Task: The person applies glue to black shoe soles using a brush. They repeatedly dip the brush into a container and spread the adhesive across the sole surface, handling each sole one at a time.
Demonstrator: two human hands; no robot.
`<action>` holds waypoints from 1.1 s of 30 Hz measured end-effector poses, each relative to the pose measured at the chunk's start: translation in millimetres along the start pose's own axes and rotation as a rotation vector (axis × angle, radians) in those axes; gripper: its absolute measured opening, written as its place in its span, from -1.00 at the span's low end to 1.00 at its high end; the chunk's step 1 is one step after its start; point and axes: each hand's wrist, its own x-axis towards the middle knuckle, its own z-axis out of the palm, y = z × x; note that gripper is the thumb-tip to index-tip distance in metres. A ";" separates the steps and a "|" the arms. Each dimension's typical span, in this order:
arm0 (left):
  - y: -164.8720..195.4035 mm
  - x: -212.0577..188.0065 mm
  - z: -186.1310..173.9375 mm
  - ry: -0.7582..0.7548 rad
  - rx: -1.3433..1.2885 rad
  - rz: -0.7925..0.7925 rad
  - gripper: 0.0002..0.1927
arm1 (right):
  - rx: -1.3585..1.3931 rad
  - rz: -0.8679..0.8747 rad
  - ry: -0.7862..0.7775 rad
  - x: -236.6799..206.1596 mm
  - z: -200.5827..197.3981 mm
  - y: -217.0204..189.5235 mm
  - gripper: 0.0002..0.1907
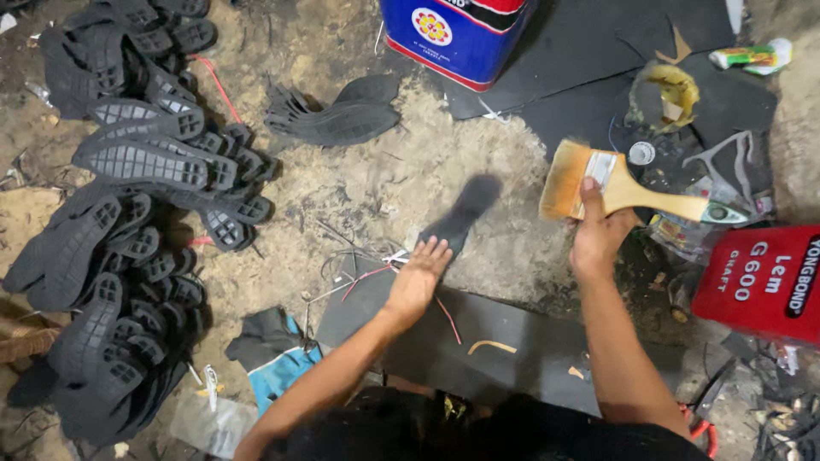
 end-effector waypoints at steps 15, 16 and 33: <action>-31.3 -9.9 135.5 0.486 -1.639 -0.682 -0.56 | -0.503 -0.161 -0.548 -46.0 36.8 51.8 -0.67; -31.0 -13.1 137.7 0.513 -1.614 -0.666 -0.57 | -0.507 -0.317 -0.746 -47.0 41.2 54.8 -0.62; 14.9 19.5 3.1 0.230 -0.493 0.077 -0.37 | -0.479 0.408 -0.225 0.8 51.4 45.9 -0.74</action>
